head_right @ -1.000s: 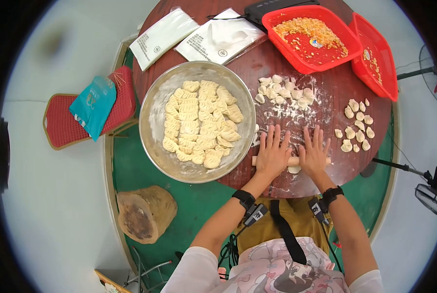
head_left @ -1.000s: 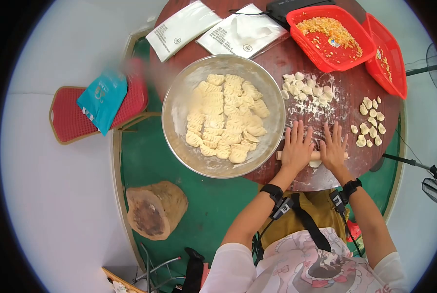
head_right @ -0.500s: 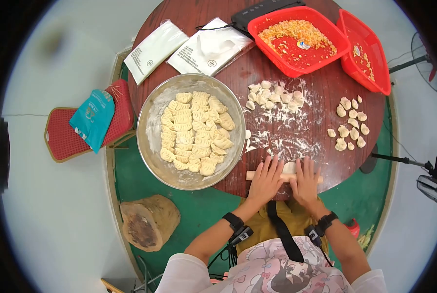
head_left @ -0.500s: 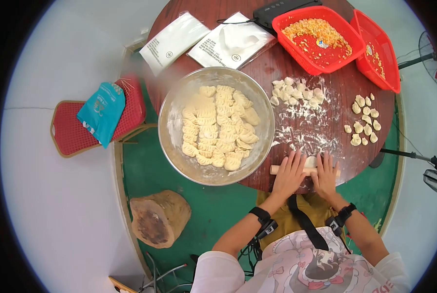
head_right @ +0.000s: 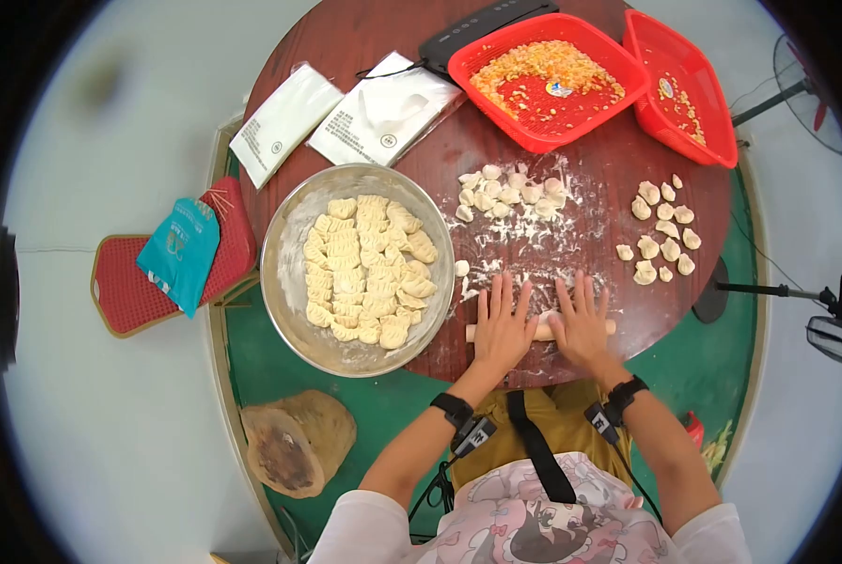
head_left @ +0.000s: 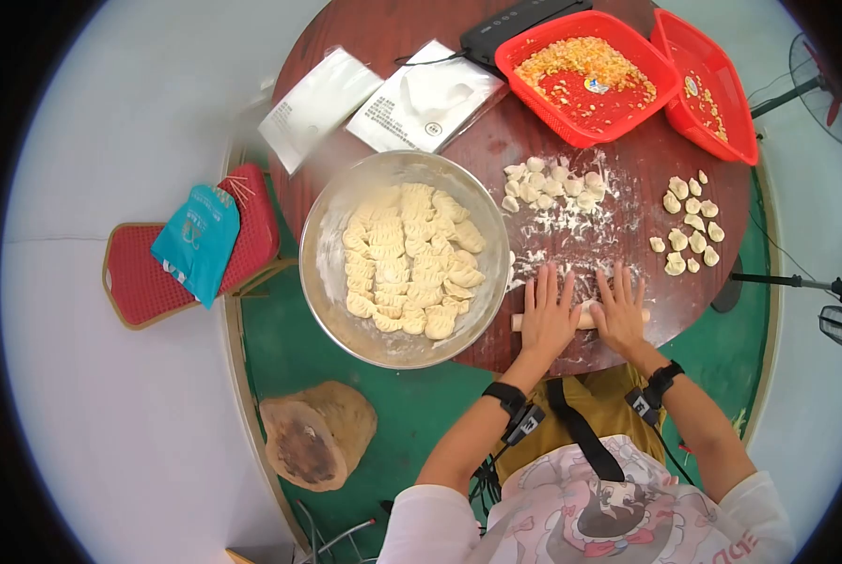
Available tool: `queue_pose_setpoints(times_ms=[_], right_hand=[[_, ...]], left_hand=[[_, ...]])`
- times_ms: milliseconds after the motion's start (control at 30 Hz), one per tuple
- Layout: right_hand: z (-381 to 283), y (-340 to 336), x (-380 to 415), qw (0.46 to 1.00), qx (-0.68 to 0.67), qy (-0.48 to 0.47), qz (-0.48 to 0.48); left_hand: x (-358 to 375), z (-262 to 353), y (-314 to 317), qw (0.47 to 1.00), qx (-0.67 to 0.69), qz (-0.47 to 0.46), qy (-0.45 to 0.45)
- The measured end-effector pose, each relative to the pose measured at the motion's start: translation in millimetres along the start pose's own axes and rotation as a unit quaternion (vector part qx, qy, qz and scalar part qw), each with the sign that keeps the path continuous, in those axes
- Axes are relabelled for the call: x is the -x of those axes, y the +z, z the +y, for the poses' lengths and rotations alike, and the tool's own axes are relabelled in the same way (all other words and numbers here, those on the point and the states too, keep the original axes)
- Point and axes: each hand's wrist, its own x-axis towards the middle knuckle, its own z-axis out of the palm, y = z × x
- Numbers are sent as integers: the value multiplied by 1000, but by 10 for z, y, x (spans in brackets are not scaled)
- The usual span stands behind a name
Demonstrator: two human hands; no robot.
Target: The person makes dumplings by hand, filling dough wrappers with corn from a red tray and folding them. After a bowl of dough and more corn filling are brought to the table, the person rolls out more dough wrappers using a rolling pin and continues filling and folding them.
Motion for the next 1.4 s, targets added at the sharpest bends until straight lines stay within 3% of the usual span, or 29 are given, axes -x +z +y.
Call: queue_pose_setpoints(times_ms=[133, 267, 500, 633, 700, 833, 1000, 1233, 1300, 1367, 1400], right_hand=[[-39, 19, 246, 1000, -14, -3, -21], [-15, 26, 217, 1000, -19, -7, -23], [46, -12, -175, 999, -23, 8, 22], [-12, -12, 78, 1000, -18, 4, -4], [-41, -80, 243, 997, -58, -20, -46], [-21, -186, 422, 991, -79, -102, -39], [-6, -191, 473, 985, -78, -137, 68], [-20, -146, 550, 988, -24, -135, 67], [26, -95, 563, 981, -9, -158, 113], [73, -44, 592, 983, -52, -173, 45], [105, -63, 626, 983, -52, -172, 47]], left_hand=[[164, 49, -76, 998, -8, -60, 20], [157, 10, -33, 998, 10, -45, 53], [-221, -65, -38, 999, -31, -16, 33], [-13, -29, -87, 997, -10, -52, 52], [110, -21, -140, 996, -4, -65, 68], [267, -42, -184, 989, 13, -91, 112], [336, -77, -185, 984, 50, -117, 122], [425, -211, -254, 975, 63, -130, 166], [398, -197, -311, 972, 44, -135, 187], [363, -160, -380, 961, 75, -222, 147], [349, -134, -428, 961, 74, -222, 148]])
